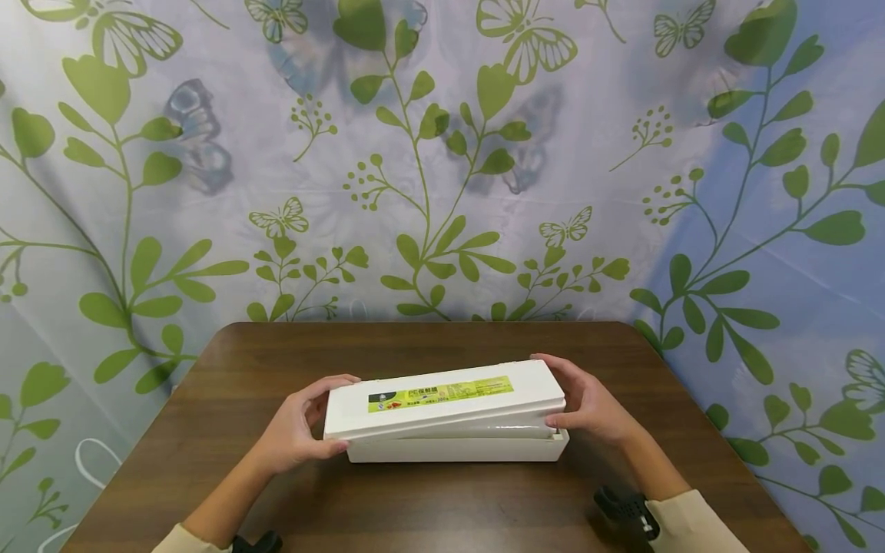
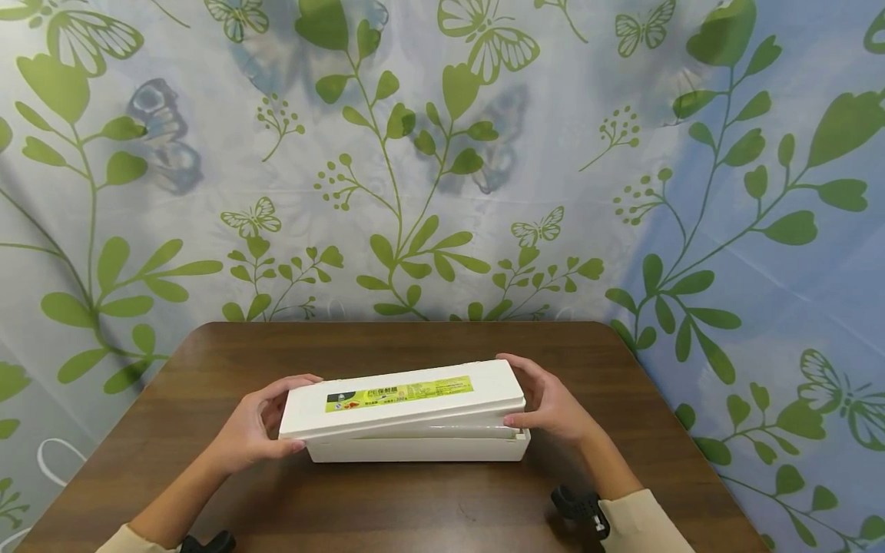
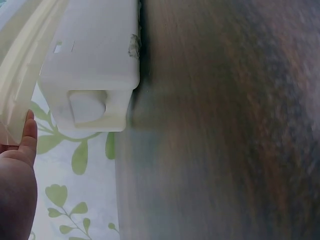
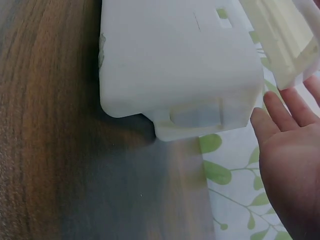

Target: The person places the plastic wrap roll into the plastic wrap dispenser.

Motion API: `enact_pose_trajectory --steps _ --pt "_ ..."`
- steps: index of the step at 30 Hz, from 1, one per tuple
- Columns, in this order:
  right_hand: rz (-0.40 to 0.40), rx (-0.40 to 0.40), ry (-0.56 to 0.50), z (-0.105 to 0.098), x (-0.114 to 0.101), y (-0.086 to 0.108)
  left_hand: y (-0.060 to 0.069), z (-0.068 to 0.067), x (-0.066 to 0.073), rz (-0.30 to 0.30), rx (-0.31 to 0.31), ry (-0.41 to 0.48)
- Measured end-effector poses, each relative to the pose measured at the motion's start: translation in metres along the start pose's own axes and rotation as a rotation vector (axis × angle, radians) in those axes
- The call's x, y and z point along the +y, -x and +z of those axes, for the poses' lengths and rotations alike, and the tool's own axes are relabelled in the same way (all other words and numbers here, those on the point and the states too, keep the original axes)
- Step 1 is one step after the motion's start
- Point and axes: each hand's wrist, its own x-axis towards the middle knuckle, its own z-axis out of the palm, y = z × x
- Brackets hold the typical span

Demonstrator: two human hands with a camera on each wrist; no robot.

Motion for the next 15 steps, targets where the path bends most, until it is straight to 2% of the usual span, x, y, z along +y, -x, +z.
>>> enact_pose_trajectory --steps 10,15 --pt "0.023 -0.087 -0.048 -0.0007 -0.0046 -0.0021 -0.0006 0.0024 0.0018 -0.007 -0.027 0.01" --pt "0.033 -0.104 -0.093 0.0001 -0.0061 -0.0017 -0.002 0.0025 0.0033 -0.013 -0.035 0.012"
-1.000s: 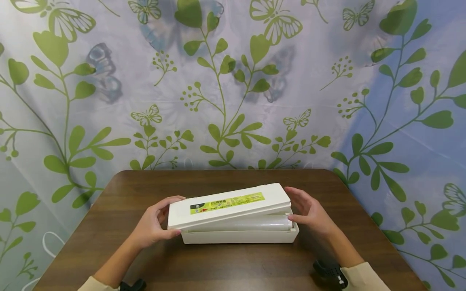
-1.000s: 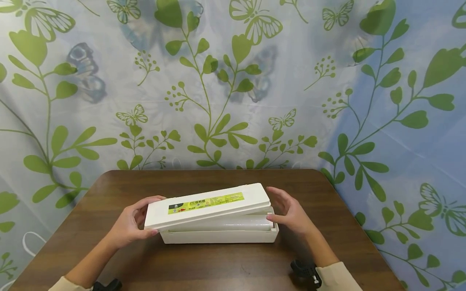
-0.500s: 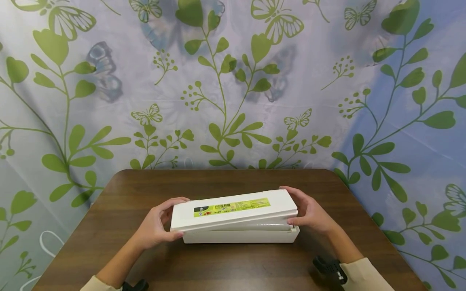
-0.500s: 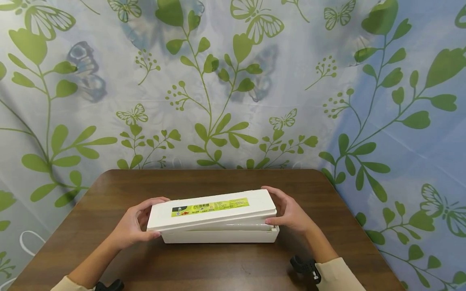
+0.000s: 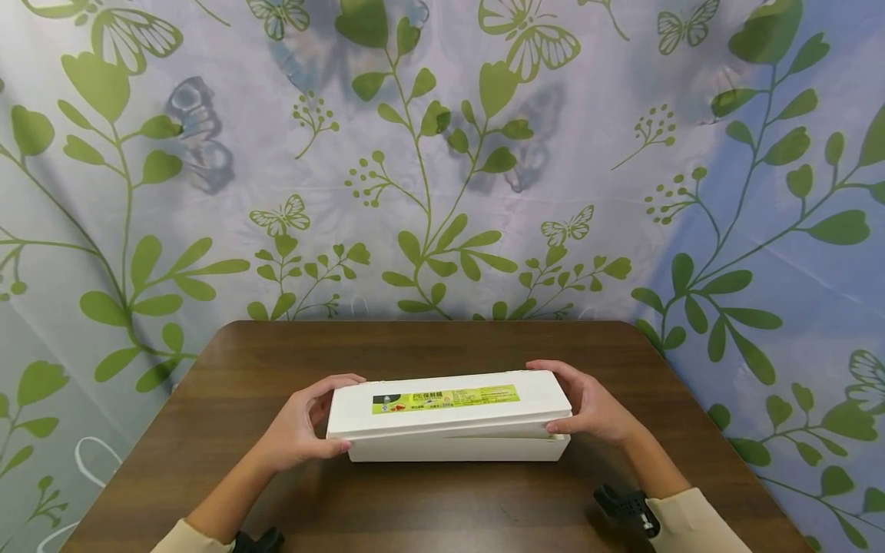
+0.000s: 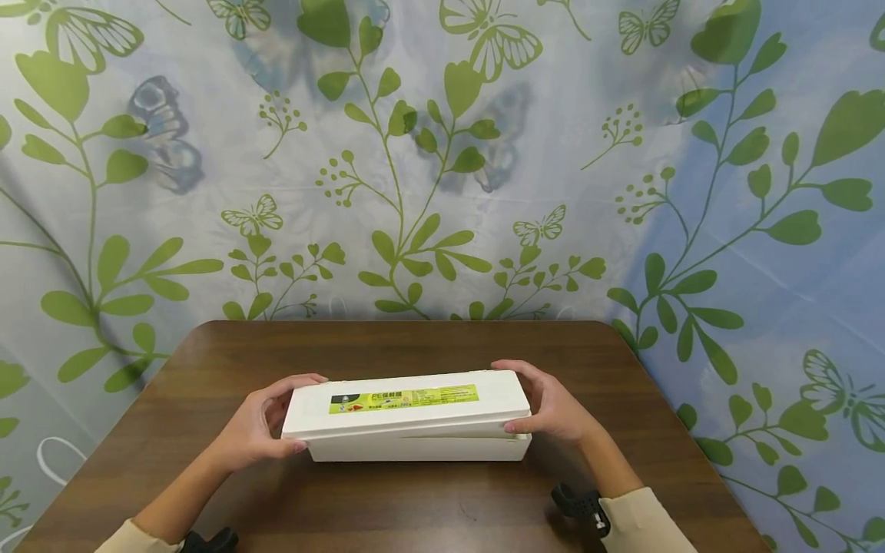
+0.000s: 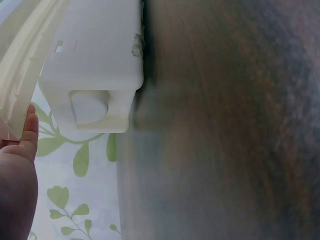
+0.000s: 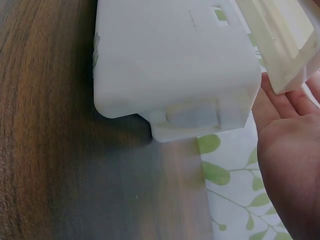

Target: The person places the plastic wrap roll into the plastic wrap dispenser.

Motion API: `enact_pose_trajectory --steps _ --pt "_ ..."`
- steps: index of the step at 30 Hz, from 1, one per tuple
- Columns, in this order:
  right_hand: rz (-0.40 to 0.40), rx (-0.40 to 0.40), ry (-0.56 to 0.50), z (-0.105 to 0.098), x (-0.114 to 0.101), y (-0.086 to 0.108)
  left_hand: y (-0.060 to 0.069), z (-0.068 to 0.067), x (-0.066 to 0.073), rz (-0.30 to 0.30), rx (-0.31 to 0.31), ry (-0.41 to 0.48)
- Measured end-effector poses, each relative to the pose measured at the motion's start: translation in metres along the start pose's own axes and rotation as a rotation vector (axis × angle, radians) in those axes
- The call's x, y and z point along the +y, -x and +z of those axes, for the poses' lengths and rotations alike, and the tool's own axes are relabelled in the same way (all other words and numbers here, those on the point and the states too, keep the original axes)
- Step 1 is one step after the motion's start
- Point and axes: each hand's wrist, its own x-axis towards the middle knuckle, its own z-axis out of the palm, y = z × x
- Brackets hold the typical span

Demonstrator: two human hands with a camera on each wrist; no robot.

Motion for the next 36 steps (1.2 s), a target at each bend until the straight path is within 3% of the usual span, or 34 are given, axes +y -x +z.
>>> enact_pose_trajectory --steps 8,23,36 --pt "-0.012 0.011 -0.002 0.0 0.002 0.0 -0.005 -0.004 0.001 -0.013 -0.016 -0.029" --pt "-0.05 0.042 0.11 -0.004 0.002 0.001 -0.016 -0.011 -0.002 -0.006 -0.032 -0.089" --pt "-0.024 0.075 0.118 -0.003 0.004 0.0 -0.023 -0.019 -0.014 -0.072 -0.029 -0.12"
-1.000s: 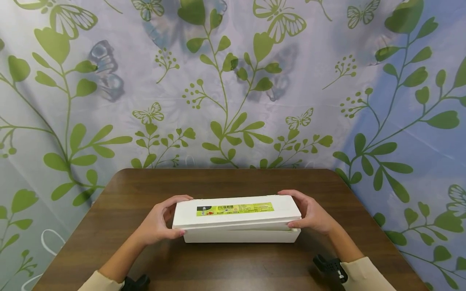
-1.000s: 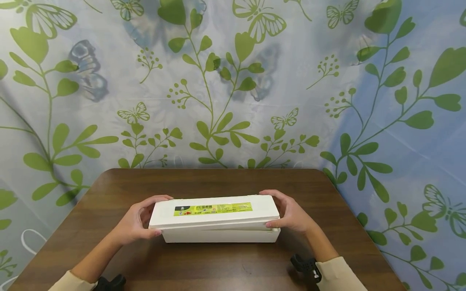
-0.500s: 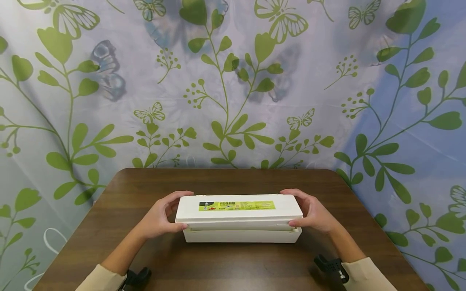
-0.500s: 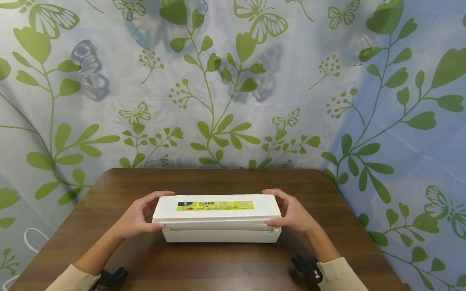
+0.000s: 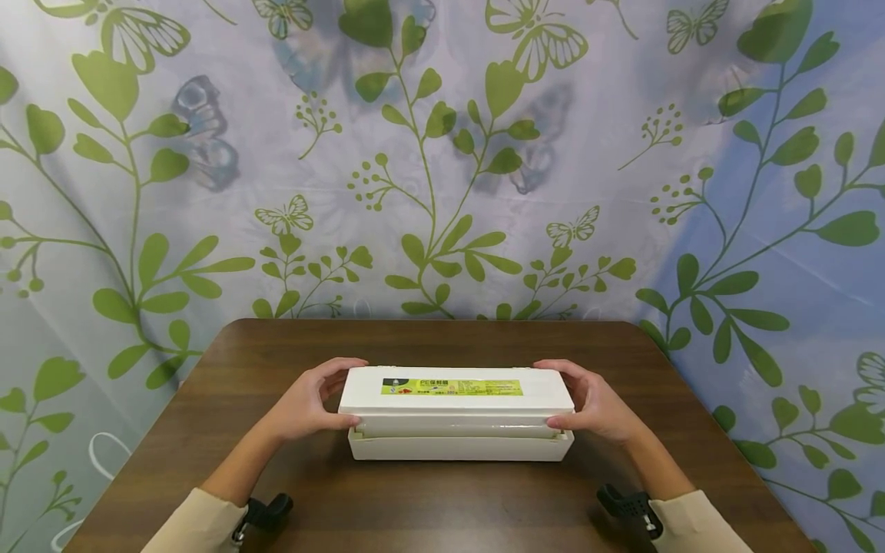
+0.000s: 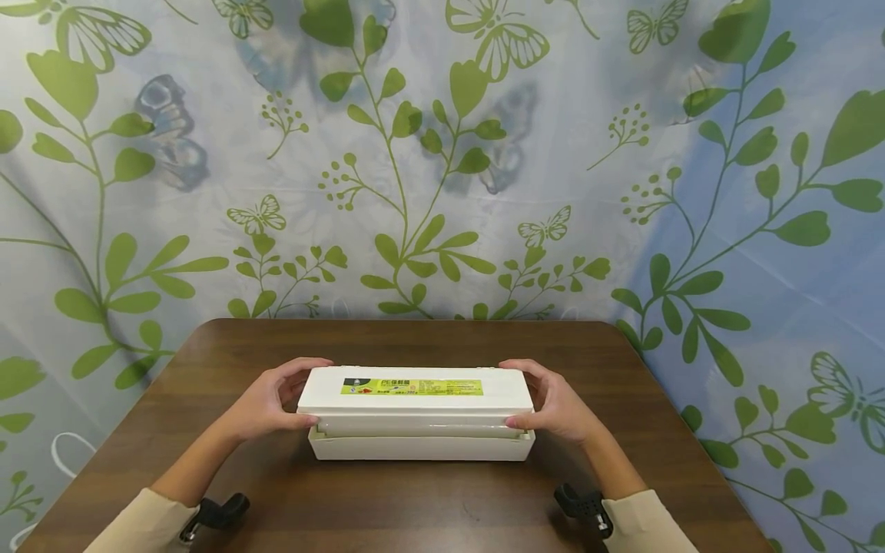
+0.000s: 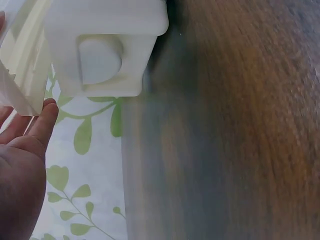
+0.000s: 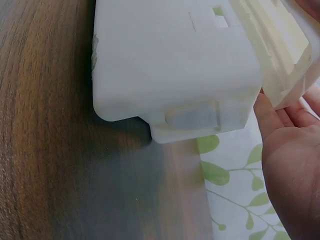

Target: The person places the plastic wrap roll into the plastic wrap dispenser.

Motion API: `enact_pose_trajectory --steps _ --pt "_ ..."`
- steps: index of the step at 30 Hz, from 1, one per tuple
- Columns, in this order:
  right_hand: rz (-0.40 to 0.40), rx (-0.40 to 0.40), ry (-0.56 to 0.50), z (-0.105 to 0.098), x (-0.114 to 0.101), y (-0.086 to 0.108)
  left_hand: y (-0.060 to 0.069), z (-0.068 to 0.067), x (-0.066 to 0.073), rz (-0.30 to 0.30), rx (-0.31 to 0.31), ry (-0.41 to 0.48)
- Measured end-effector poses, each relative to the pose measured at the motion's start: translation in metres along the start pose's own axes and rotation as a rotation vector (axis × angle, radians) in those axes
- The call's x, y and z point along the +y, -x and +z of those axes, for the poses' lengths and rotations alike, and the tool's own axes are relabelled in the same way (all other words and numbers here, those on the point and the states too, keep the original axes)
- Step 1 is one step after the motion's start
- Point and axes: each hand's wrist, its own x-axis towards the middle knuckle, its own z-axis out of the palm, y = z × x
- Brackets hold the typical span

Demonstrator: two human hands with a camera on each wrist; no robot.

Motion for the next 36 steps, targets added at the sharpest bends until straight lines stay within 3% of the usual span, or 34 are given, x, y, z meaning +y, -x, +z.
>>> enact_pose_trajectory --steps 8,22,30,36 --pt "-0.005 0.039 0.015 0.0 0.004 0.001 -0.003 0.001 -0.003 -0.018 -0.014 -0.009" --pt "0.015 0.021 0.019 -0.004 0.018 0.004 -0.004 0.007 -0.01 -0.049 -0.054 -0.065" --pt "0.018 0.012 0.018 -0.005 0.025 0.008 -0.003 0.01 -0.012 -0.072 -0.063 -0.143" --pt "0.028 0.012 0.013 -0.005 0.029 0.009 -0.003 0.011 -0.013 -0.078 -0.069 -0.137"
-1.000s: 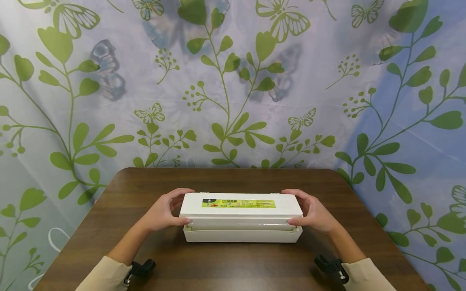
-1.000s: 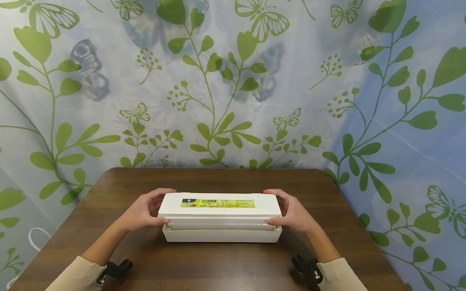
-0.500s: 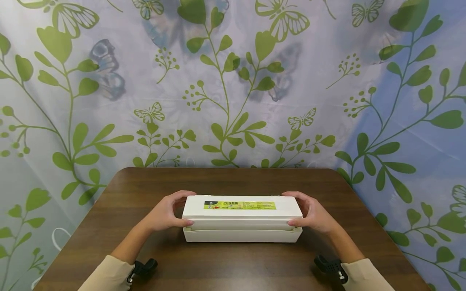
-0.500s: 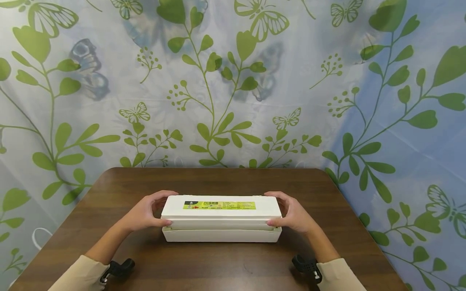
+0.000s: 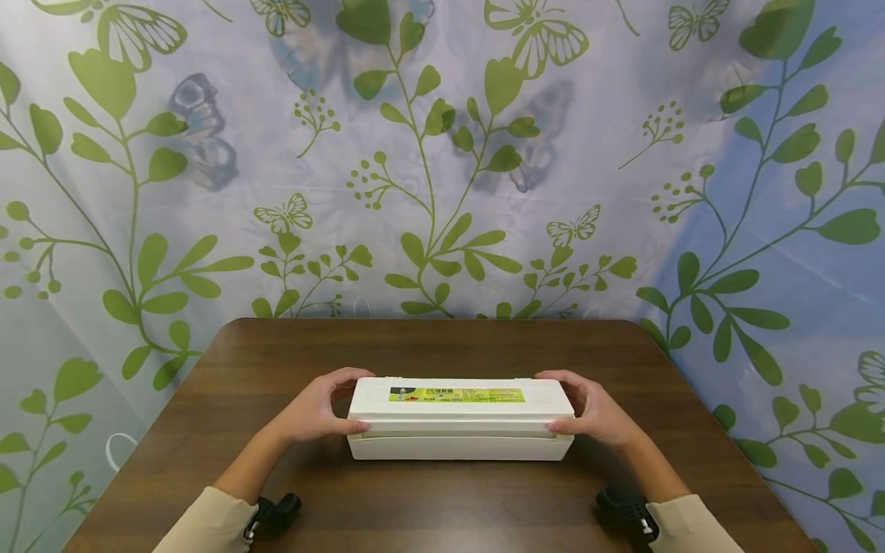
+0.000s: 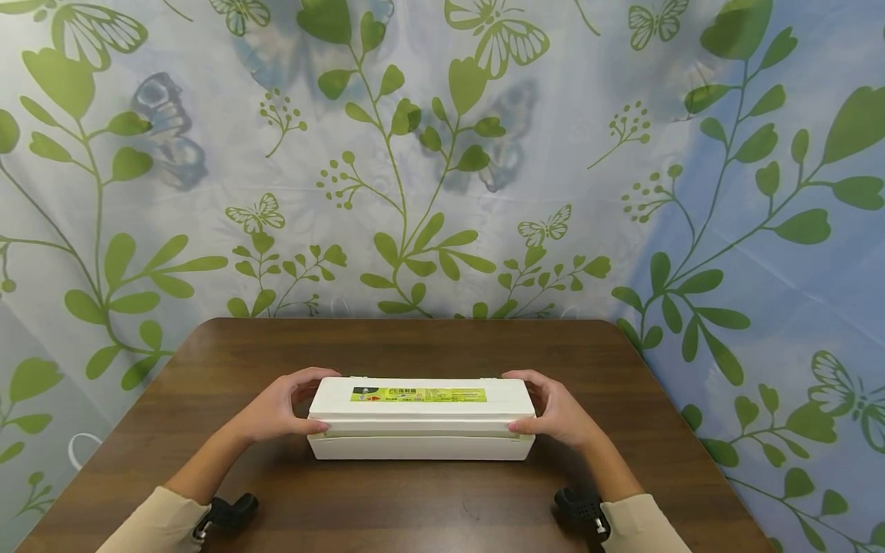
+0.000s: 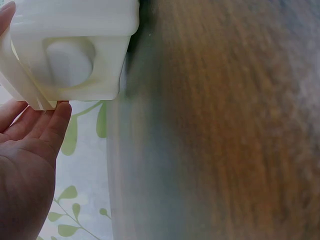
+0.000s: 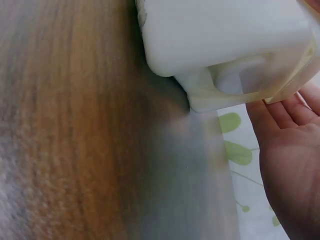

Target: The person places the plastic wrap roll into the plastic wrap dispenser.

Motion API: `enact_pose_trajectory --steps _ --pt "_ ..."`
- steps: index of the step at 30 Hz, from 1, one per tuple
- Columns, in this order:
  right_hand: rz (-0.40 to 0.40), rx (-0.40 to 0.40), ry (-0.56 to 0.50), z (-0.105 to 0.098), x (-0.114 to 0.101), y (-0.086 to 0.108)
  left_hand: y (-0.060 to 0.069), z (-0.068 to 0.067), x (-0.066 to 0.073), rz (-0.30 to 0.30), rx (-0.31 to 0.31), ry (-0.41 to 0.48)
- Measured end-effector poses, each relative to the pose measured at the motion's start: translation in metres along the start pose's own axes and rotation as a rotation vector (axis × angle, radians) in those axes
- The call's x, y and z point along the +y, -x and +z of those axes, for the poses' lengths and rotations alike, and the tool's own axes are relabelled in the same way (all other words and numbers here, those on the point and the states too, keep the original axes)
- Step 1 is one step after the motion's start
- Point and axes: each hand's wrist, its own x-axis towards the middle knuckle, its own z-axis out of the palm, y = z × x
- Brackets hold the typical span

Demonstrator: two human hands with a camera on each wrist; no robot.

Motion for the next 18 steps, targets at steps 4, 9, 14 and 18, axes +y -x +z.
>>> enact_pose_trajectory --steps 4,9,14,18 --pt "0.011 -0.002 -0.012 0.0016 -0.0007 0.0013 0.0011 0.0005 -0.0011 0.004 -0.004 0.013" --pt "0.036 0.0 -0.004 0.0037 -0.0022 0.0042 0.0024 0.0009 -0.0015 0.011 -0.01 0.025" --pt "0.055 0.005 -0.005 0.0053 -0.0018 0.0066 0.0041 0.0013 -0.0019 0.005 -0.013 0.025" --pt "0.045 0.01 0.009 0.0058 0.0008 0.0082 0.0054 0.0019 -0.0024 0.001 -0.011 0.023"
